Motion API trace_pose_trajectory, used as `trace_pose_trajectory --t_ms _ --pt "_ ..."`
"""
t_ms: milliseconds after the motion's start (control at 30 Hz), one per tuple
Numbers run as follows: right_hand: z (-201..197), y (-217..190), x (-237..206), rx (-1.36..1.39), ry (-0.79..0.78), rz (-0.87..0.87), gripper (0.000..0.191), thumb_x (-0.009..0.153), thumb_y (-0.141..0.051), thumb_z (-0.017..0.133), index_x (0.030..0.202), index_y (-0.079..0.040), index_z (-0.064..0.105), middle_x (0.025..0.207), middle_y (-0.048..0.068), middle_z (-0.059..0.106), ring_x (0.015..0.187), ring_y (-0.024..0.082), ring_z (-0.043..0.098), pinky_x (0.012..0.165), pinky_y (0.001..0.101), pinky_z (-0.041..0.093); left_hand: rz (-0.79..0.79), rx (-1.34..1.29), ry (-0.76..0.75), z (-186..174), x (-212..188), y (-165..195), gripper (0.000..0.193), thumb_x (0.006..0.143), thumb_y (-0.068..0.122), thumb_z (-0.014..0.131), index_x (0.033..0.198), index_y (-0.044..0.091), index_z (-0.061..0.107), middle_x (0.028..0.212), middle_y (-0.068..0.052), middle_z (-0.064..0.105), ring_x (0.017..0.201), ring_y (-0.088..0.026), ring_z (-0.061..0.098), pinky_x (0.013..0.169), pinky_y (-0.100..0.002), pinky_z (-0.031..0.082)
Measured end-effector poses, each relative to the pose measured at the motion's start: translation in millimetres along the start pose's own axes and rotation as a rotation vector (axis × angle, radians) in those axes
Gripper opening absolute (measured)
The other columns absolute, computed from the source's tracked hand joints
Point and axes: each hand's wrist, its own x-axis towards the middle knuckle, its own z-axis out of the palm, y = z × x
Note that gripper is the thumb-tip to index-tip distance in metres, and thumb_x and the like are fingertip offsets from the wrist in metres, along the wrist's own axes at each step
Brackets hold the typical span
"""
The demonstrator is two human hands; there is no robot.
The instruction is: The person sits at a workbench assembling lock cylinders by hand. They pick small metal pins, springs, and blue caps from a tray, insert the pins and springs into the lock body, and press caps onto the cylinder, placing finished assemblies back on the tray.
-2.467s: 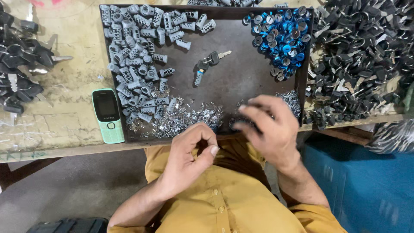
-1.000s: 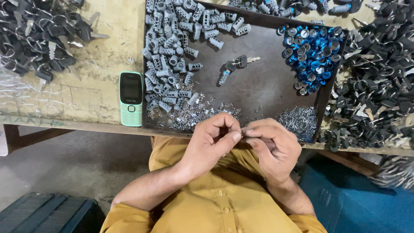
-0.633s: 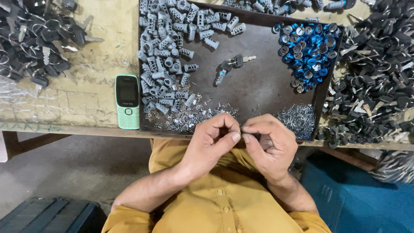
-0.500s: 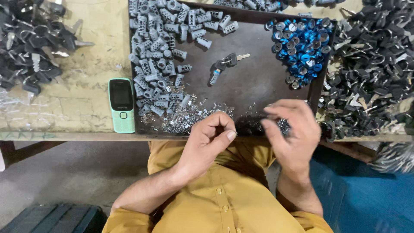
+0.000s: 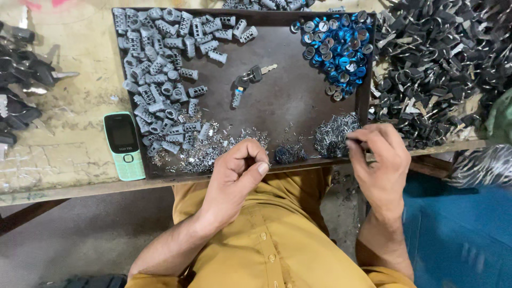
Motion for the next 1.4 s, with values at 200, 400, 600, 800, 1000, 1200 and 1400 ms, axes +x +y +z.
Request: trace_pose_trajectory --t_ms 200,400,600,800,1000,1200,1400 --pt "4.8 0.0 5.2 -0.117 -0.007 -0.189 0.02 0.079 0.003 0.08 0.096 -0.005 0.073 0.095 0.012 0.065 0.089 0.03 0.064 0.076 0.0381 0.051 0.019 0.023 -0.004 -1.8 0.2 -1.0 0.006 0.099 0.002 0.06 0.096 0.004 0.055 0.092 0.002 0.05 0.081 -0.006 0.041 0.071 -0.022 0.036" --pt "-6.2 10.0 0.7 0.069 0.014 -0.091 0.019 0.089 0.006 0.076 0.105 -0.003 0.07 0.102 0.011 0.07 0.094 0.026 0.07 0.082 0.0333 0.054 0.044 0.079 -0.021 -2.5 0.1 -2.6 0.007 0.1 0.002 0.061 0.096 0.004 0.055 0.092 0.002 0.049 0.082 -0.006 0.042 0.073 -0.023 0.037" --pt "-3.1 16.7 3.9 0.092 -0.014 -0.035 0.015 0.089 0.006 0.076 0.1 0.0 0.068 0.096 0.012 0.068 0.084 0.025 0.067 0.074 0.033 0.051 0.061 0.11 -0.033 -3.3 0.6 -1.3 0.007 0.1 0.003 0.06 0.096 0.004 0.054 0.091 0.002 0.05 0.081 -0.006 0.041 0.071 -0.023 0.037" --pt "0.8 18.8 -1.7 0.066 0.025 -0.009 0.008 0.098 0.005 0.064 0.098 0.003 0.057 0.091 0.014 0.059 0.079 0.027 0.058 0.073 0.0338 0.046 0.059 0.193 -0.043 -1.6 -0.3 -0.6 0.007 0.099 0.002 0.06 0.096 0.004 0.054 0.089 0.003 0.049 0.077 -0.004 0.041 0.067 -0.022 0.036" --pt "24.5 -18.6 -19.5 0.554 -0.054 -0.146 0.003 0.103 -0.003 0.054 0.104 -0.002 0.053 0.102 0.014 0.06 0.086 0.023 0.058 0.081 0.0321 0.049 0.084 0.105 -0.101 12.1 -0.3 -6.2 0.005 0.104 0.002 0.059 0.1 0.003 0.056 0.092 0.004 0.049 0.082 -0.004 0.043 0.072 -0.022 0.039" --pt "55.7 -55.1 -24.9 0.546 0.029 -0.282 0.014 0.095 -0.001 0.068 0.105 -0.003 0.057 0.099 0.013 0.065 0.083 0.021 0.062 0.073 0.03 0.05 -0.162 -0.358 0.014 25.4 -1.9 -10.7 0.009 0.105 0.015 0.062 0.102 0.007 0.059 0.085 0.005 0.053 0.072 -0.003 0.046 0.063 -0.02 0.038" --pt "60.1 -57.1 -21.9 0.512 0.079 -0.355 0.016 0.096 -0.002 0.07 0.105 -0.004 0.057 0.098 0.012 0.065 0.081 0.02 0.061 0.069 0.0293 0.049 -0.13 -0.394 0.027 24.3 -3.8 -10.5 0.011 0.105 0.017 0.062 0.103 0.006 0.058 0.089 0.004 0.056 0.075 -0.004 0.047 0.067 -0.02 0.039"
